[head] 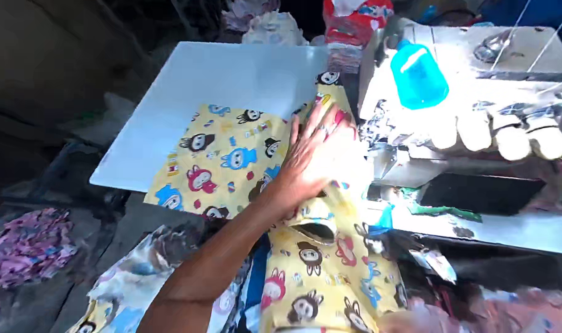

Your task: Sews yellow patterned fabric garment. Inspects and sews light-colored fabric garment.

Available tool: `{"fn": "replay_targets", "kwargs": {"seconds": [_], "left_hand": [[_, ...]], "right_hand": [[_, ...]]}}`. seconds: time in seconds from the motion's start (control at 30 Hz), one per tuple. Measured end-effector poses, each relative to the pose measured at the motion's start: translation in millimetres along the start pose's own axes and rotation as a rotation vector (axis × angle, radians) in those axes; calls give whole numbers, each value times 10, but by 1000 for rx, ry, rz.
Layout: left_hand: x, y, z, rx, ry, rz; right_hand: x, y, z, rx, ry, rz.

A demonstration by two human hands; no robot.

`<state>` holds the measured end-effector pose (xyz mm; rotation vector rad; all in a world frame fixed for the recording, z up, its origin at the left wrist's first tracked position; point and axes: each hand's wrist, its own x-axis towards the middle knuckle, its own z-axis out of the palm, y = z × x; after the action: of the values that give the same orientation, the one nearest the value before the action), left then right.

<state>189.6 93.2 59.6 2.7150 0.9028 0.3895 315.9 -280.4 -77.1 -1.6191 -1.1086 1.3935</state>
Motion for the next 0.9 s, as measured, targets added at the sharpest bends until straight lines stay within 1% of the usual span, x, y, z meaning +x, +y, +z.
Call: {"fn": "replay_targets", "kwargs": {"seconds": [0.03, 0.1, 0.2, 0.33, 0.4, 0.47, 0.57, 0.63, 0.73, 0.83, 0.9], "left_hand": [[-111, 70, -45, 12, 2, 27], [-167, 71, -76, 38, 11, 58], [7, -43, -84, 64, -10, 35], [310, -194, -43, 79, -32, 22], [382, -191, -77, 85, -79, 2], [377, -173, -91, 91, -79, 4], [242, -121, -69, 83, 15, 88], [211, -107, -79, 86, -13, 90], [379, -184, -91, 112, -74, 67], [513, -221, -93, 117, -80, 132], [472, -211, -117, 90, -84, 164]], "right_hand": [[8, 42, 7, -30, -8, 27], [66, 76, -14, -83, -25, 68], [152, 68, -60, -134, -6, 113], [214, 17, -60, -235, 90, 200], [240, 13, -40, -303, 143, 220], [252, 5, -17, -381, 192, 196], [226, 8, 11, -426, 208, 133], [207, 27, 30, -425, 205, 106], [211, -10, 70, -468, 234, 106], [266, 6, 114, -608, 362, 76], [292, 65, 124, -674, 405, 83]]}}
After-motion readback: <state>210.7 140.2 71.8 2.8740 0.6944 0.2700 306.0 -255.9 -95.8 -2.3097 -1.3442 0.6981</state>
